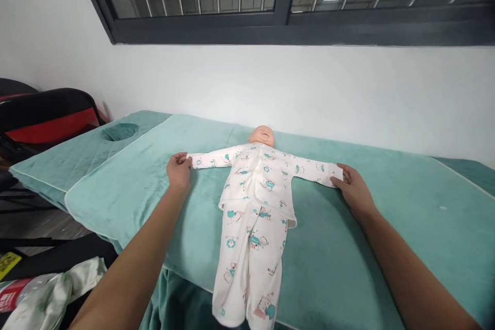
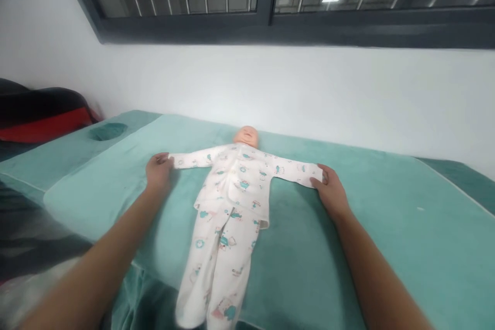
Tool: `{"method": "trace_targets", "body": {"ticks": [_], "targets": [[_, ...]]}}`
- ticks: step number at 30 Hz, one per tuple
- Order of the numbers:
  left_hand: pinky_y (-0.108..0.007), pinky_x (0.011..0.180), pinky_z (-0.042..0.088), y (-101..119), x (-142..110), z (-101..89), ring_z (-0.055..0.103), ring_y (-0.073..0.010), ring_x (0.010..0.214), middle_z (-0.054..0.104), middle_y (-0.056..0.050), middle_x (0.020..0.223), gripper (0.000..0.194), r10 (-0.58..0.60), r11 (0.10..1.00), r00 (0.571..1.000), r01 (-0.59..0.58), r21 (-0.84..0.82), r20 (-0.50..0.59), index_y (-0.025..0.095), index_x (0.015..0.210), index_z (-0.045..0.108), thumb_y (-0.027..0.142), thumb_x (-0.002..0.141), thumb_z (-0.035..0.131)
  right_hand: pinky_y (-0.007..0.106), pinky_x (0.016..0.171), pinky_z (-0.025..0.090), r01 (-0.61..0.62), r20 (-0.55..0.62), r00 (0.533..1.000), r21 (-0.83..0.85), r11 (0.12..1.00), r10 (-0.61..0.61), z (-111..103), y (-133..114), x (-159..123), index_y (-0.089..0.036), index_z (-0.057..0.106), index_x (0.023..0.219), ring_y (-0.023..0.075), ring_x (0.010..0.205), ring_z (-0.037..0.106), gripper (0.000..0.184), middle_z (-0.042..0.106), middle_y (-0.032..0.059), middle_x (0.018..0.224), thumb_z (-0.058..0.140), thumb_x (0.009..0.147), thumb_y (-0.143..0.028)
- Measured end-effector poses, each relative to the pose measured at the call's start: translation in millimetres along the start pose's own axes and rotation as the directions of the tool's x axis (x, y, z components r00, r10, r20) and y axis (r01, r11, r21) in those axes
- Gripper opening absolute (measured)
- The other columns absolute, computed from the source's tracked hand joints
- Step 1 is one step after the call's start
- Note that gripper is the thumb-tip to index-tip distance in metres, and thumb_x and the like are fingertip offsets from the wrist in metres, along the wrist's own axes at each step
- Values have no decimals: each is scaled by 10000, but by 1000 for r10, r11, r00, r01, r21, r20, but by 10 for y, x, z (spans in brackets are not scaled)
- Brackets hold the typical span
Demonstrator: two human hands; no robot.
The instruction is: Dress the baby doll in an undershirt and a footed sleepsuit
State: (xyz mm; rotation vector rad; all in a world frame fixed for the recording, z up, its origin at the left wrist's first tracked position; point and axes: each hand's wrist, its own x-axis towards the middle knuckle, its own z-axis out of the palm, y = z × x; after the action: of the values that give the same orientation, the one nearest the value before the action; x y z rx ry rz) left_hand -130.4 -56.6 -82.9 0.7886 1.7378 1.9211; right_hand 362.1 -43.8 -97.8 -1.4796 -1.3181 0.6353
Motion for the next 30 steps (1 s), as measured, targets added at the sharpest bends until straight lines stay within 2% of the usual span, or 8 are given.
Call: {"method": "trace_targets", "body": {"ticks": [7,14,18,21,23,25,28,30], "targets": [[-243,626,446,-54,201,-26,517,-91,621,570,4,755,252,-7,998,1000,7,-56,3,144,941,583,170,692,614,486,1090,374,69,-25,996,-332,941,-82,16,36,103,-197,436,1404,316,1227,542,703,499,140,1438,618,762,-418],[-334,802,480,-12,72,-24,542,-129,754,539,-43,984,317,126,978,992,-123,168,-7,152,940,578,58,641,534,476,1046,417,19,-77,995,-415,910,-56,36,-71,-12,-168,482,1375,306,1151,584,632,560,154,1374,556,798,-416],[-387,966,434,40,-120,-120,549,-179,954,455,-87,1173,338,230,931,973,-227,287,24,158,933,568,25,625,525,496,1012,447,-5,-149,987,-427,904,-66,31,-138,-288,-144,560,1283,313,1119,602,542,594,185,1306,529,821,-426],[-393,1011,412,55,-411,-223,519,-222,1115,498,-86,1147,309,275,903,955,-297,309,113,179,950,570,37,688,489,511,1056,424,140,-126,970,-404,904,-207,126,-262,-692,-123,574,1265,335,1290,498,531,528,206,1390,522,852,-451],[-370,960,452,45,-679,-277,559,-209,1066,569,-69,1084,317,278,895,929,-343,285,243,197,987,581,52,730,466,531,1123,357,286,-6,951,-352,891,-308,245,-381,-1022,-163,546,1315,315,1370,432,519,484,165,1462,510,895,-466],[-330,855,505,30,-964,-316,619,-178,912,639,-42,1026,339,258,896,871,-377,233,418,211,1041,599,76,751,489,520,1161,319,402,152,916,-300,865,-373,385,-513,-1346,-221,499,1384,283,1413,390,511,427,111,1528,501,931,-458],[-313,853,515,32,-1303,-373,640,-160,886,675,-30,1081,457,244,901,757,-408,147,606,242,1180,595,98,748,551,499,1118,397,491,316,859,-290,822,-402,570,-685,-1726,-266,494,1418,272,1367,465,484,474,78,1505,505,953,-400],[-321,900,498,52,-1421,-418,630,-165,933,664,-39,1123,504,239,909,710,-403,105,662,249,1236,577,119,749,578,512,1077,433,530,359,834,-317,786,-418,649,-759,-1898,-264,546,1384,280,1296,542,439,573,80,1415,508,957,-357]]}}
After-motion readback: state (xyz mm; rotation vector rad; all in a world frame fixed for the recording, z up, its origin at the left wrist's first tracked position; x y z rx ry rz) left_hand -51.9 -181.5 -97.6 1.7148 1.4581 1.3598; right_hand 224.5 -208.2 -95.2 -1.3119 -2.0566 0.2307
